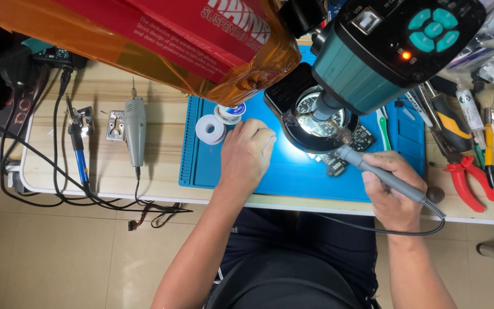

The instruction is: Soldering electronic components onto a circuit board using a soldering iron and a digital microscope for precision.

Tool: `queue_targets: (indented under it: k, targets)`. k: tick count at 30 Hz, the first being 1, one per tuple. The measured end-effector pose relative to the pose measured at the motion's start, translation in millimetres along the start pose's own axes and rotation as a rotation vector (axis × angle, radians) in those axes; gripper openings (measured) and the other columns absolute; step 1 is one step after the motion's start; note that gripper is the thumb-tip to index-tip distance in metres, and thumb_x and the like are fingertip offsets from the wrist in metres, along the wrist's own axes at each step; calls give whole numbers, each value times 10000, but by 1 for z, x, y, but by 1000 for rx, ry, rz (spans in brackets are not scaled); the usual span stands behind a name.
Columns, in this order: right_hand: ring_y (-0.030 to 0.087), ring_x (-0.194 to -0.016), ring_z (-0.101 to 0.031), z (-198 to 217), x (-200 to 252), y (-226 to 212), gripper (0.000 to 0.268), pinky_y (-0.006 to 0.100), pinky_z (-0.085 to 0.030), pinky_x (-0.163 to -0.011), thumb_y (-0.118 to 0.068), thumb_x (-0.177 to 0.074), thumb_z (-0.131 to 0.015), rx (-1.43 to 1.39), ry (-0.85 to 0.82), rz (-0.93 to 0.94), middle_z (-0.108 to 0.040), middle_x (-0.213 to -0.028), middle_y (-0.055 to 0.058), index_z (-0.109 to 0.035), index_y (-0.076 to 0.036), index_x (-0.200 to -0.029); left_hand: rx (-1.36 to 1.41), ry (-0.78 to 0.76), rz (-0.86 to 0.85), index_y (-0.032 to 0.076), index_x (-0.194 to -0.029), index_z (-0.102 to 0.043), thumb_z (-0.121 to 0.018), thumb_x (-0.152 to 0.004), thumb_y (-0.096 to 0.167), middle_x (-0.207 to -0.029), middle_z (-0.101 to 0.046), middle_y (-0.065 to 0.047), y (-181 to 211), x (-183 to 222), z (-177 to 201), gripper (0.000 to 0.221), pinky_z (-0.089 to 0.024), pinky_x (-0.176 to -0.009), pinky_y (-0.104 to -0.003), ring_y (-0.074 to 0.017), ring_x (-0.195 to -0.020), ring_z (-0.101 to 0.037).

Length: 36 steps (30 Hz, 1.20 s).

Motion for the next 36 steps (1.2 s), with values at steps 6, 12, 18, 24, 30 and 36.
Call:
queue_targets:
  k: [6,12,18,24,30,36]
  targets:
    - [333,-1167,-737,0,2,2,261,379,-634,-990,-168,-1079,-701,5,-2,-11,-728,-1225,213,-695,27,-1252,17,-37,23,62,-1106,-809,-852,-968,104,-1088,-667,-30,-4,4,2,151,-486,-759,-488,-313,-947,-584]
    - [356,-1170,-742,0,0,-2,241,402,-639,-1016,-138,-1081,-691,8,1,11,-728,-1222,222,-686,38,-1247,-86,53,-80,22,-1048,-795,-758,-937,-97,-1048,-643,-69,9,3,9,167,-479,-654,-470,-327,-859,-568]
    - [346,-1170,-739,0,2,-3,273,400,-632,-1008,-187,-1083,-695,6,1,-13,-729,-1236,227,-693,26,-1252,-484,-21,-184,20,-1119,-734,-661,-888,-159,-958,-608,-80,39,7,12,301,-451,-619,-376,-260,-790,-576]
    - [350,-1136,-742,2,3,0,284,405,-632,-983,-205,-1084,-700,9,22,18,-728,-1211,222,-694,28,-1248,-467,-45,-175,-40,-1284,-715,-641,-915,-195,-1005,-603,-98,36,12,16,407,-429,-582,-366,-254,-765,-573]
    - [345,-1144,-746,1,3,-2,247,386,-636,-981,-154,-1081,-695,16,7,13,-731,-1216,225,-689,30,-1245,-233,124,-27,82,-1350,-731,-880,-972,107,-1268,-729,-142,-4,9,83,407,-553,-926,-469,-360,-1161,-657]
    - [357,-1134,-738,1,5,-2,307,394,-622,-962,-202,-1078,-702,17,12,-2,-728,-1218,249,-695,56,-1245,-227,-84,364,74,-1574,-473,-917,-936,383,-1326,-673,-166,-81,16,69,837,-528,-981,-526,-398,-1217,-646]
Point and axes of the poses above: each hand's wrist, its own x-axis away from the middle knuckle, its own z-axis out of the back of the hand, y = z × x, the point moved 8 cm from there along -x, towards the middle knuckle
